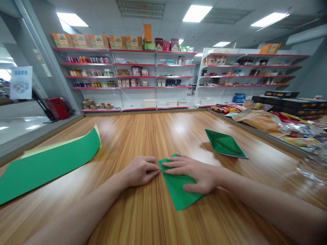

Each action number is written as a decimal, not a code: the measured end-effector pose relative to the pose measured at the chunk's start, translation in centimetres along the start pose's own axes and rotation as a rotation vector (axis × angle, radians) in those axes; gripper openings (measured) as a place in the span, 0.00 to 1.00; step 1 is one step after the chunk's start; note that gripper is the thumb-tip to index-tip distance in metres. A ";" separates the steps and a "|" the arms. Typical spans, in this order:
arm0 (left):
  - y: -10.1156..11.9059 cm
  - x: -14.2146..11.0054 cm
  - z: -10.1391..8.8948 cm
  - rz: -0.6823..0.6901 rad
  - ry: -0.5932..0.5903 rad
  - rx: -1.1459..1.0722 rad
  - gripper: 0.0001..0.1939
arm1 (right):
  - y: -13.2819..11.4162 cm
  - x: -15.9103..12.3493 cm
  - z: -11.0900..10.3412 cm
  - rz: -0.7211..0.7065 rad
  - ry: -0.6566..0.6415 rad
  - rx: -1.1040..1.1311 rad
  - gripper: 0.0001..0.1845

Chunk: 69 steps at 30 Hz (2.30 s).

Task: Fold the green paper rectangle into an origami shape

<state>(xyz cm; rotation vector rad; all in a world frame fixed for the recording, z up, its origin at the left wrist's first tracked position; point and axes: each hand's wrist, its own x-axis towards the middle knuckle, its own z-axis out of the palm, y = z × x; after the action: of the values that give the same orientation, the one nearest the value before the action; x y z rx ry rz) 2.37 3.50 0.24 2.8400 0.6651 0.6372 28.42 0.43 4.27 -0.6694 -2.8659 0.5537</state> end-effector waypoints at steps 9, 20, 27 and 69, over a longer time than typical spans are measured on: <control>0.4 0.3 -0.5 0.001 -0.025 -0.082 0.14 | -0.6 0.3 0.2 0.029 -0.006 -0.055 0.37; 0.2 0.2 -0.5 0.058 -0.041 -0.095 0.12 | -0.3 0.4 0.2 -0.011 -0.049 -0.078 0.37; 0.5 0.3 -0.7 0.081 -0.050 -0.055 0.12 | -0.5 0.3 0.2 0.003 -0.006 -0.097 0.31; -0.9 0.1 0.2 -0.092 0.037 -0.197 0.08 | 1.3 0.4 1.0 0.046 0.244 -0.067 0.11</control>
<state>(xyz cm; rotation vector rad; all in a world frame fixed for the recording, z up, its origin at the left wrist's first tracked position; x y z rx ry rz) 2.15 4.36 -0.10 2.6068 0.6935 0.7003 28.36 1.33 2.88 -0.7580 -2.6565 0.3560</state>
